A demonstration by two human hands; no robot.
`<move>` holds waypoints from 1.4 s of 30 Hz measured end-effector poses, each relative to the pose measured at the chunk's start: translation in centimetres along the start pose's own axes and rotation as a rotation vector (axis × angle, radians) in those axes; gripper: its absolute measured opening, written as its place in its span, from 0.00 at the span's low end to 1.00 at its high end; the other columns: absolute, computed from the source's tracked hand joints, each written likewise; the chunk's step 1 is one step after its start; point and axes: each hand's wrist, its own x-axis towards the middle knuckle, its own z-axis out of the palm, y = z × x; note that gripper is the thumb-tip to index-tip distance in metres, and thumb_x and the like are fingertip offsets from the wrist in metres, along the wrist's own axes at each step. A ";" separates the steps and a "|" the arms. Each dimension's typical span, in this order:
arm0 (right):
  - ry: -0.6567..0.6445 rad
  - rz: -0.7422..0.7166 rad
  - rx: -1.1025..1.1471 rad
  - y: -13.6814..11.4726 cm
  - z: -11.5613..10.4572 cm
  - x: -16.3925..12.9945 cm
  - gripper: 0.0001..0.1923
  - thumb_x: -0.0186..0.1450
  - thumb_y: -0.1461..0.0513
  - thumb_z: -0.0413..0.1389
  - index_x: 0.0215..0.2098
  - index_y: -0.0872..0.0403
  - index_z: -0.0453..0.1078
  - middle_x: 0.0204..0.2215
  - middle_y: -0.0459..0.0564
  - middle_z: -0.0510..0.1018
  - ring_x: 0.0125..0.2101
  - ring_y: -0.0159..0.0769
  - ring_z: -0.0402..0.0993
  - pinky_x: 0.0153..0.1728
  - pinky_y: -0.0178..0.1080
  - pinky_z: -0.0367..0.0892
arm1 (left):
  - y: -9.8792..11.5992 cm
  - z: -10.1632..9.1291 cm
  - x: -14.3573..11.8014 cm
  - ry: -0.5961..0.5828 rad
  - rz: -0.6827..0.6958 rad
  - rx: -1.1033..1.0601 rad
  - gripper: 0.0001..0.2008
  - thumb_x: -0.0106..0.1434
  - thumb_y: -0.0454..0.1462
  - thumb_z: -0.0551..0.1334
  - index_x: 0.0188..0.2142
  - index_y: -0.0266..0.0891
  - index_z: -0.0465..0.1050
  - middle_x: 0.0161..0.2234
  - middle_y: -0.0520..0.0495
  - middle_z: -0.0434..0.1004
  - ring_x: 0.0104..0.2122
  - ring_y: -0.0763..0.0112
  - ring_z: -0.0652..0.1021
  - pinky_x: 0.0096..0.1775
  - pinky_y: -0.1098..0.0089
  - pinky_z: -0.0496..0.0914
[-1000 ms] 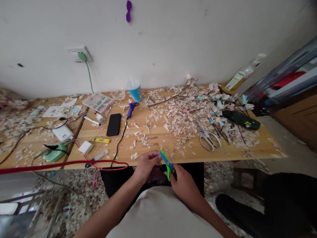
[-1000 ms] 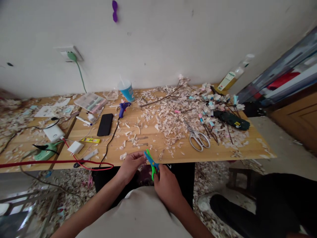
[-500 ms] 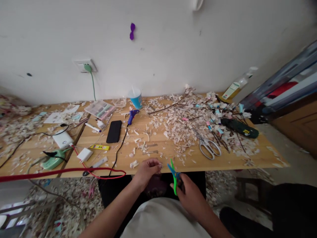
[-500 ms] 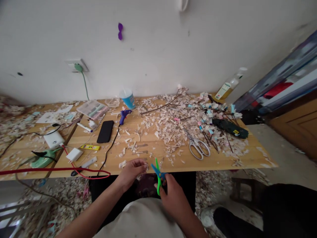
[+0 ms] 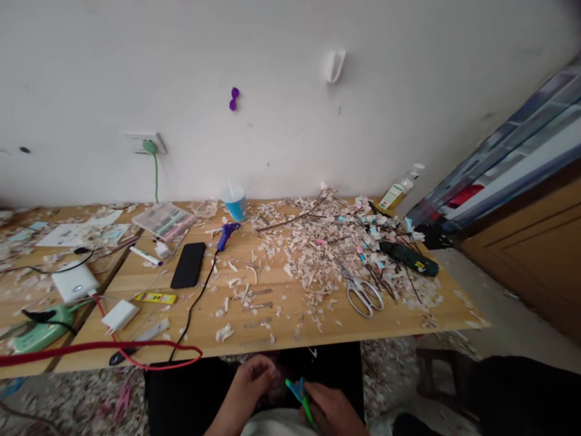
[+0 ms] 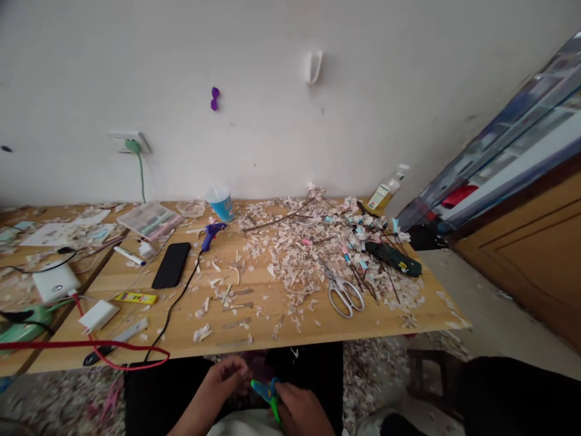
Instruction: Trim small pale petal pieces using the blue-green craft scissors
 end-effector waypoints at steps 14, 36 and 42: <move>0.406 0.101 0.747 -6.7 1.1 4.4 0.21 0.61 0.53 0.59 0.50 0.50 0.65 0.45 0.55 0.77 0.44 0.44 0.77 0.46 0.45 0.73 | 6.4 1.2 -0.6 0.082 0.155 -0.335 0.14 0.48 0.41 0.73 0.27 0.36 0.72 0.25 0.54 0.70 0.24 0.79 0.70 0.29 0.76 0.67; 0.472 0.140 0.778 -9.3 -2.3 4.8 0.21 0.56 0.58 0.64 0.45 0.52 0.65 0.38 0.51 0.78 0.38 0.39 0.77 0.41 0.42 0.73 | 7.6 2.8 -3.4 0.026 0.254 -0.070 0.27 0.48 0.35 0.72 0.47 0.38 0.68 0.27 0.52 0.75 0.27 0.73 0.76 0.32 0.72 0.69; 0.729 0.158 0.895 -10.0 -1.7 4.4 0.21 0.53 0.57 0.66 0.42 0.52 0.68 0.39 0.52 0.79 0.38 0.39 0.77 0.37 0.40 0.74 | 6.1 4.4 -3.1 -0.013 0.073 -0.514 0.20 0.45 0.37 0.75 0.37 0.33 0.74 0.30 0.46 0.80 0.31 0.70 0.79 0.39 0.70 0.72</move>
